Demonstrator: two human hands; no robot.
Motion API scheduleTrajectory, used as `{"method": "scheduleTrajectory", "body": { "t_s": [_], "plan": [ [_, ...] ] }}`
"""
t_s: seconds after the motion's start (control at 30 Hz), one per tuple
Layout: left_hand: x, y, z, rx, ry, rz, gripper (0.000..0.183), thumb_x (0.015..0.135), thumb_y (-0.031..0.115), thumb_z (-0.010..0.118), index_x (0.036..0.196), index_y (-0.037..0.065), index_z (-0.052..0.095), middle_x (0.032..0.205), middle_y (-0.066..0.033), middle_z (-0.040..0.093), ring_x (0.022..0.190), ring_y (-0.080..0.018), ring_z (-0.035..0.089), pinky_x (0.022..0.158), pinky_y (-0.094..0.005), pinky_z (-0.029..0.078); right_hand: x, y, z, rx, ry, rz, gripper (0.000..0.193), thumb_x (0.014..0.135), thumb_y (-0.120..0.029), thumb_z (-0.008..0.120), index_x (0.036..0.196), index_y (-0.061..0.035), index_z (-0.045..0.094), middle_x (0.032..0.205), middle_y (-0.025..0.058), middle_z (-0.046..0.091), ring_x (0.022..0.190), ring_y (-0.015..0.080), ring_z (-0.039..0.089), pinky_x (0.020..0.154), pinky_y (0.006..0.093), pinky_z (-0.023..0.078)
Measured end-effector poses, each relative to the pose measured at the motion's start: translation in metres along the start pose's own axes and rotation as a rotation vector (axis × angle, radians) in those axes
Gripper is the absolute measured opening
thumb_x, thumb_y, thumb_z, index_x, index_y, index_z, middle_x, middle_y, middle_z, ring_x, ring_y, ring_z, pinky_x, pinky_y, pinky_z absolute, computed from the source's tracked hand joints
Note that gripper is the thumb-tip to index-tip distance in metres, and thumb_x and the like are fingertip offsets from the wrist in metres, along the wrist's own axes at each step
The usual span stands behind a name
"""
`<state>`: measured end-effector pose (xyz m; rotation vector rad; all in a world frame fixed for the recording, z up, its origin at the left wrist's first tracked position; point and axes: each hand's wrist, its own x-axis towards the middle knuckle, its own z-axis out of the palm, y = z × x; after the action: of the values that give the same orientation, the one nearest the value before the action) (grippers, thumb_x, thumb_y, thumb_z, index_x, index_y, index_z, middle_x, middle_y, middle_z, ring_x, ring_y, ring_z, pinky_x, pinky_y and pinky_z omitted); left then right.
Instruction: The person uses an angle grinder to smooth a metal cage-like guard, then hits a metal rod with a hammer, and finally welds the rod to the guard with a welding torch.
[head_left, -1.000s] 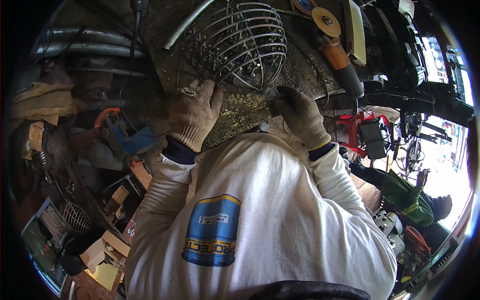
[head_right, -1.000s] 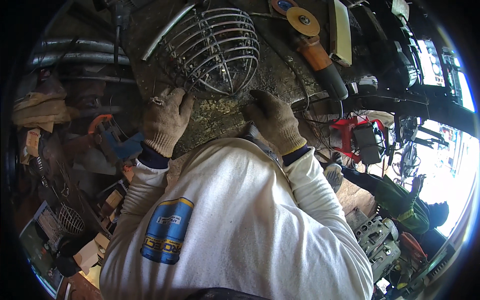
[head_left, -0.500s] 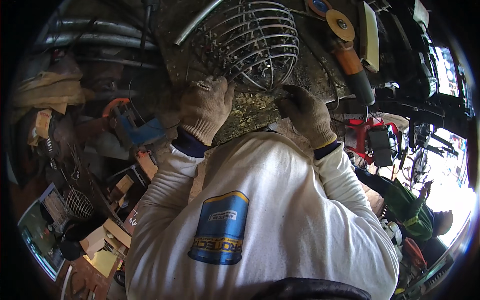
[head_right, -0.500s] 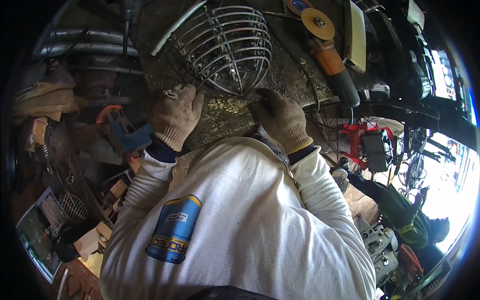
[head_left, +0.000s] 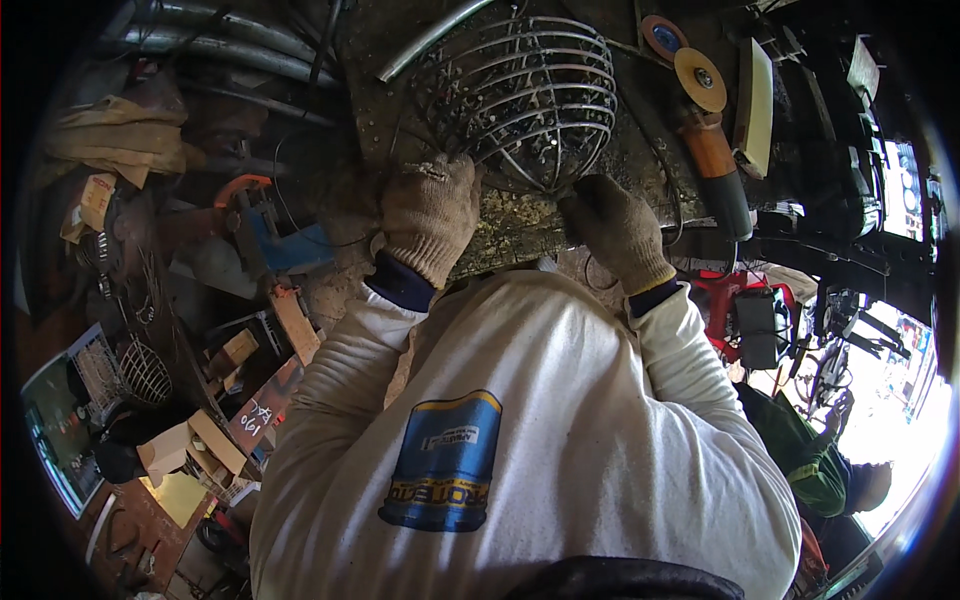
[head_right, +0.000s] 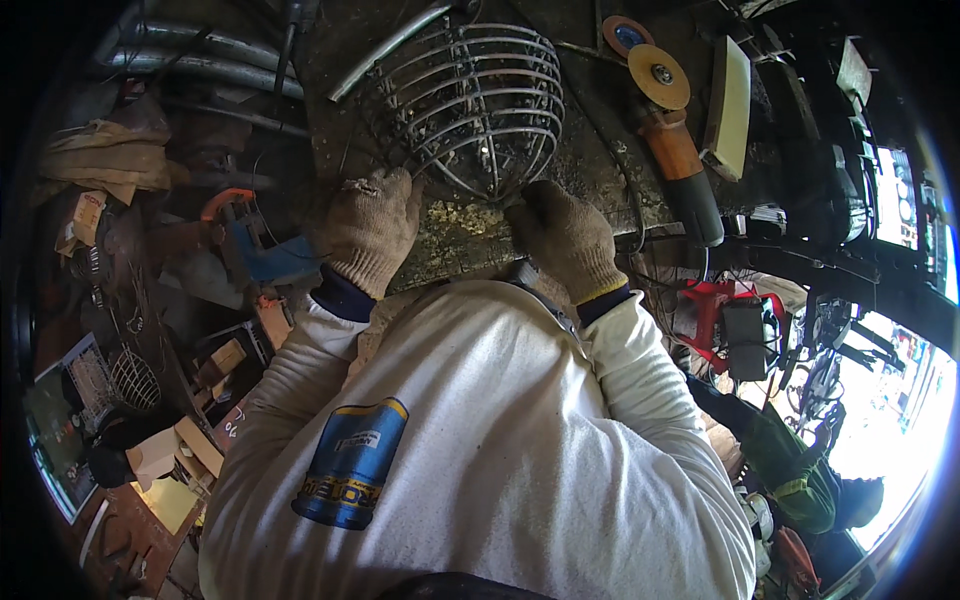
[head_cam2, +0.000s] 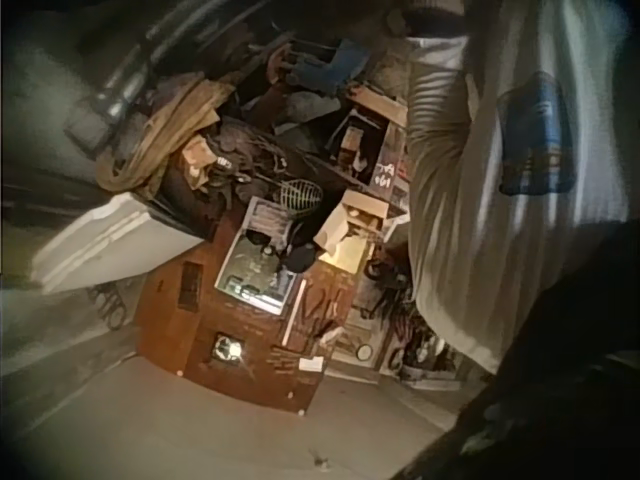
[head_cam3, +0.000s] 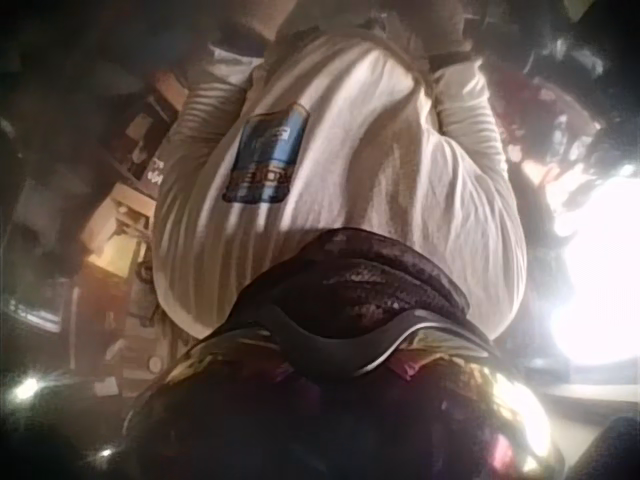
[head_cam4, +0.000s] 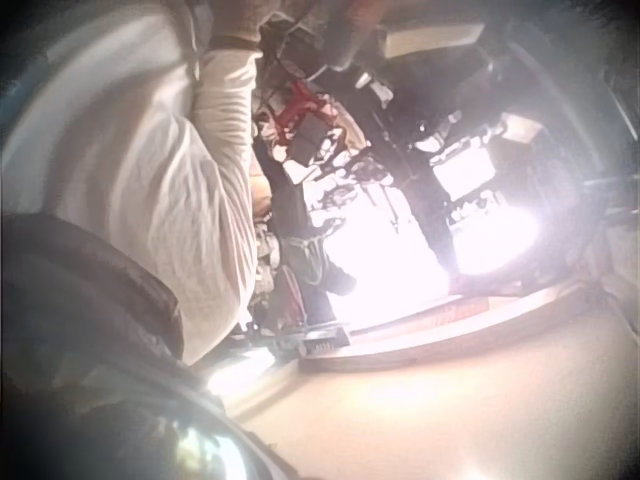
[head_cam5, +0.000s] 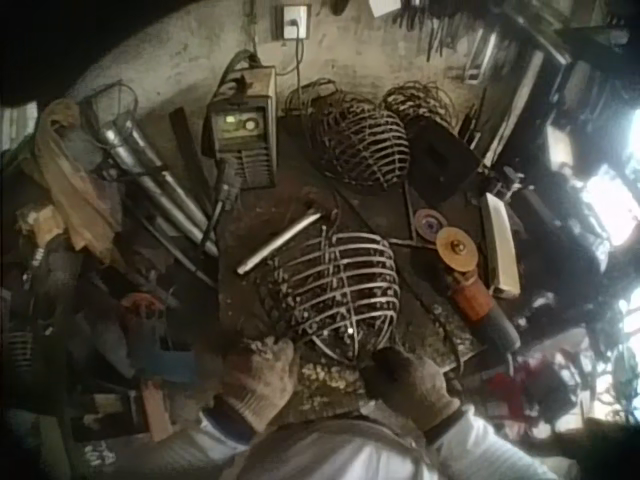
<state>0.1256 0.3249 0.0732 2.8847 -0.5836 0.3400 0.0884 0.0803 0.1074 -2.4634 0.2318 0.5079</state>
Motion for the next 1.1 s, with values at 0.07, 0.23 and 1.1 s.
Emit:
{"method": "scheduleTrajectory", "body": {
  "t_s": [0.07, 0.23, 1.1],
  "plan": [
    [-0.003, -0.002, 0.003, 0.008, 0.001, -0.001, 0.016, 0.095, 0.027, 0.065, 0.087, 0.012, 0.063, 0.083, -0.0097, 0.067, 0.076, -0.0297, 0.069, 0.066, -0.0408, 0.057, -0.001, -0.001, 0.001, -0.024, 0.048, -0.018, 0.044, 0.097, -0.048, 0.060, 0.119, -0.0107, 0.068, 0.091, 0.0120, 0.076, 0.094, 0.0353, 0.073, 0.083, 0.0469, 0.056],
    [-0.008, -0.015, 0.014, -0.102, -0.045, -0.047, 0.018, 0.096, 0.028, 0.064, 0.102, 0.012, 0.069, 0.090, -0.0151, 0.069, 0.086, -0.0365, 0.067, 0.071, -0.0458, 0.056, -0.005, 0.010, 0.003, -0.006, 0.146, -0.136, 0.040, 0.097, -0.048, 0.060, 0.114, -0.0127, 0.070, 0.089, 0.0185, 0.074, 0.087, 0.0409, 0.072, 0.078, 0.0504, 0.057],
    [-0.022, 0.041, -0.058, -0.141, 0.051, -0.061, 0.016, 0.092, 0.021, 0.070, 0.102, 0.009, 0.072, 0.095, -0.0175, 0.074, 0.084, -0.0399, 0.070, 0.072, -0.0463, 0.055, 0.026, 0.412, -0.182, 0.251, 1.132, 0.589, 0.059, 0.091, -0.055, 0.065, 0.124, -0.0071, 0.070, 0.122, 0.0230, 0.070, 0.117, 0.0436, 0.063, 0.100, 0.0482, 0.048]
  ]
}}
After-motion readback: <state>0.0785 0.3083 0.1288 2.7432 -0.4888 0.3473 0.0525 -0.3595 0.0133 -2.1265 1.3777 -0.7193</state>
